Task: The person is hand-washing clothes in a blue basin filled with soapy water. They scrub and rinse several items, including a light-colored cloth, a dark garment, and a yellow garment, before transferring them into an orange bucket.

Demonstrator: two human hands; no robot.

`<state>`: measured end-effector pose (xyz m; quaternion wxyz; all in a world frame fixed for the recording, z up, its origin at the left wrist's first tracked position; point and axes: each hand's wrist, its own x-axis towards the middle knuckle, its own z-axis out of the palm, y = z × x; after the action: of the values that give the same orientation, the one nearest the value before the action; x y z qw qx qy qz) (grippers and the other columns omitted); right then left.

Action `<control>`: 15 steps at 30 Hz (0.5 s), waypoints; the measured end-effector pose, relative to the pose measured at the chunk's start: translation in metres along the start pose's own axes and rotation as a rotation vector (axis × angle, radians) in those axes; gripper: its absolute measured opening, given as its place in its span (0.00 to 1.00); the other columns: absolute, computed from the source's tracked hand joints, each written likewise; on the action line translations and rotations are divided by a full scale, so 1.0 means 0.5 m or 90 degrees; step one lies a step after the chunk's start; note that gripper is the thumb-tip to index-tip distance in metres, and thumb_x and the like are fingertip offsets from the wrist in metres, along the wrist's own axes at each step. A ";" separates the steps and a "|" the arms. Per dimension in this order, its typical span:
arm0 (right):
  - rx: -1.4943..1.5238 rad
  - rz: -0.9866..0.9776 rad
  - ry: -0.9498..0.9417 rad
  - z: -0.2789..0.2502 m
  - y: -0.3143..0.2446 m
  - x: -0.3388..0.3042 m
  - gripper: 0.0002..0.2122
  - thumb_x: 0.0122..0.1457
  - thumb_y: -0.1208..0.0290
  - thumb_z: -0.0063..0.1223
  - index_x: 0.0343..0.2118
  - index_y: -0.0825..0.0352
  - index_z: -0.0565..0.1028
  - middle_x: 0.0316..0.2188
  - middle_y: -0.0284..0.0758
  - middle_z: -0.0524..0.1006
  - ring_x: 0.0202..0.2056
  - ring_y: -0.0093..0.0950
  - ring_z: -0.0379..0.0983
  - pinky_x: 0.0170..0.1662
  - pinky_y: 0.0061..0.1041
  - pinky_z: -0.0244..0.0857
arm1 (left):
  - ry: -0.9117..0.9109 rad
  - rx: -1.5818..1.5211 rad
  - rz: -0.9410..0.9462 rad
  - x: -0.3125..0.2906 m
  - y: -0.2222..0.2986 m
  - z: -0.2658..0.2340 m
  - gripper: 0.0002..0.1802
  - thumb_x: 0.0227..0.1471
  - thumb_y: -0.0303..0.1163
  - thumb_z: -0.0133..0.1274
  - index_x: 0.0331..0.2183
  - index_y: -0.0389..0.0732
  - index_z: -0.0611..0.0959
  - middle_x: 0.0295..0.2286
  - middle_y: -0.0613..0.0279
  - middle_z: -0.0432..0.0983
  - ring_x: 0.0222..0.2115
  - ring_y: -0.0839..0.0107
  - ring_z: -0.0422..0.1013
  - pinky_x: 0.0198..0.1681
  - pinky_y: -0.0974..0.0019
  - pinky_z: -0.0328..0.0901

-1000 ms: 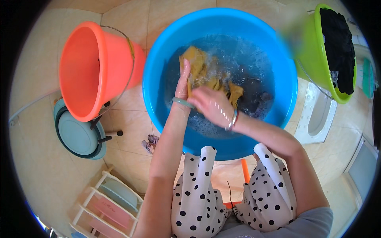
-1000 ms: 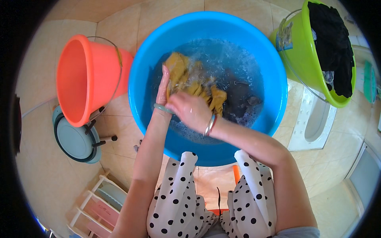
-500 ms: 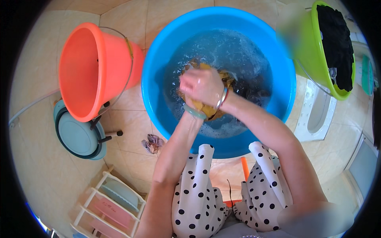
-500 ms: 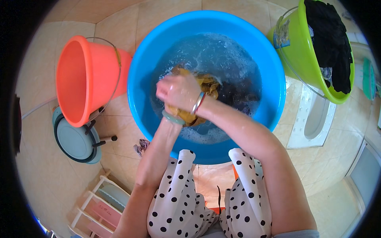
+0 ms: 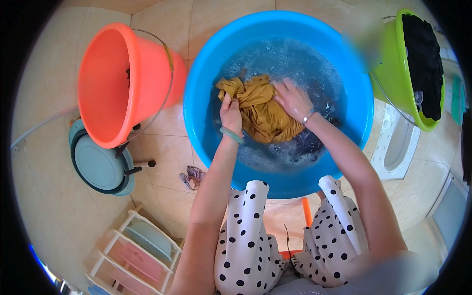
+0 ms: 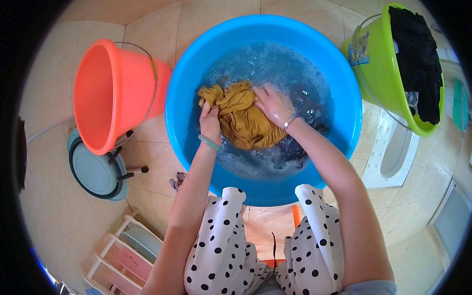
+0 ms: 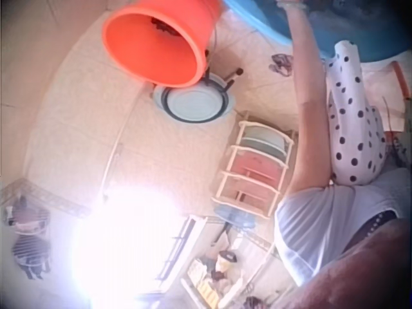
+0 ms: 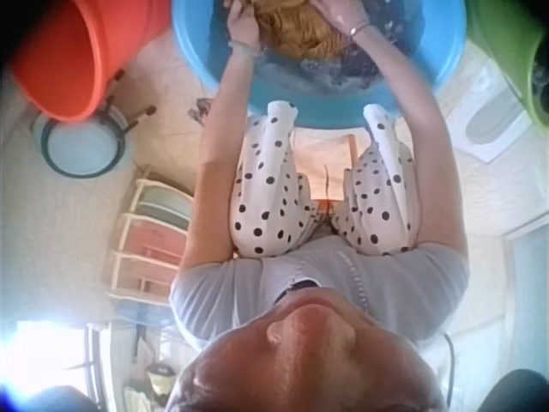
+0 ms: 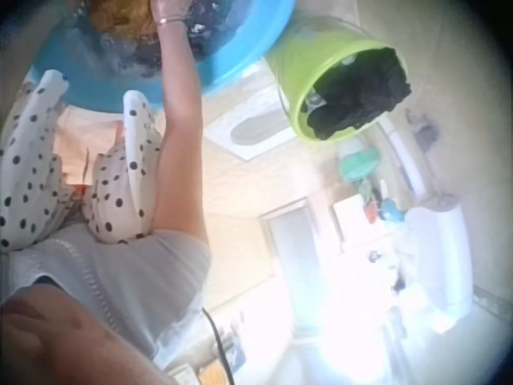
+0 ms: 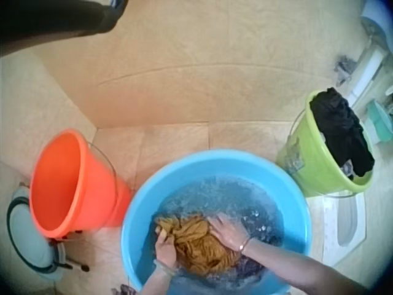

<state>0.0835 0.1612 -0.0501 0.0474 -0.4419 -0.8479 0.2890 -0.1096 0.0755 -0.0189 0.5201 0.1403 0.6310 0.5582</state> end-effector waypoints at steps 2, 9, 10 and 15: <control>0.077 0.279 -0.170 0.001 0.032 0.057 0.15 0.61 0.59 0.49 0.42 0.65 0.76 0.41 0.46 0.77 0.45 0.42 0.74 0.49 0.39 0.68 | 0.006 -0.096 -0.110 -0.005 0.015 0.062 0.26 0.63 0.31 0.42 0.61 0.40 0.62 0.56 0.61 0.65 0.55 0.65 0.64 0.57 0.63 0.59; 0.218 -0.307 0.221 -0.092 -0.253 -0.037 0.03 0.50 0.69 0.56 0.28 0.59 0.74 0.25 0.30 0.69 0.30 0.28 0.71 0.32 0.27 0.69 | -0.271 -0.420 -0.255 -0.023 0.091 0.060 0.34 0.61 0.57 0.40 0.57 0.40 0.68 0.52 0.54 0.69 0.53 0.59 0.66 0.58 0.56 0.60; 0.215 -0.303 0.238 -0.100 -0.275 -0.057 0.06 0.51 0.66 0.58 0.26 0.59 0.73 0.23 0.29 0.67 0.28 0.27 0.71 0.31 0.26 0.69 | -0.281 -0.464 -0.329 -0.031 0.100 0.076 0.34 0.61 0.56 0.40 0.57 0.39 0.68 0.53 0.55 0.68 0.53 0.59 0.66 0.58 0.57 0.60; 0.185 -0.412 0.255 -0.138 -0.345 -0.058 0.08 0.49 0.64 0.61 0.21 0.57 0.73 0.21 0.28 0.67 0.25 0.24 0.72 0.26 0.25 0.68 | -0.214 -0.448 -0.266 -0.065 0.104 0.068 0.30 0.61 0.53 0.44 0.54 0.39 0.70 0.49 0.52 0.71 0.51 0.58 0.68 0.55 0.55 0.64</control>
<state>-0.0003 0.0933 0.1037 0.3619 -0.1883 -0.8676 0.2842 -0.0891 0.0875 0.0473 0.7331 -0.0875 0.3240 0.5915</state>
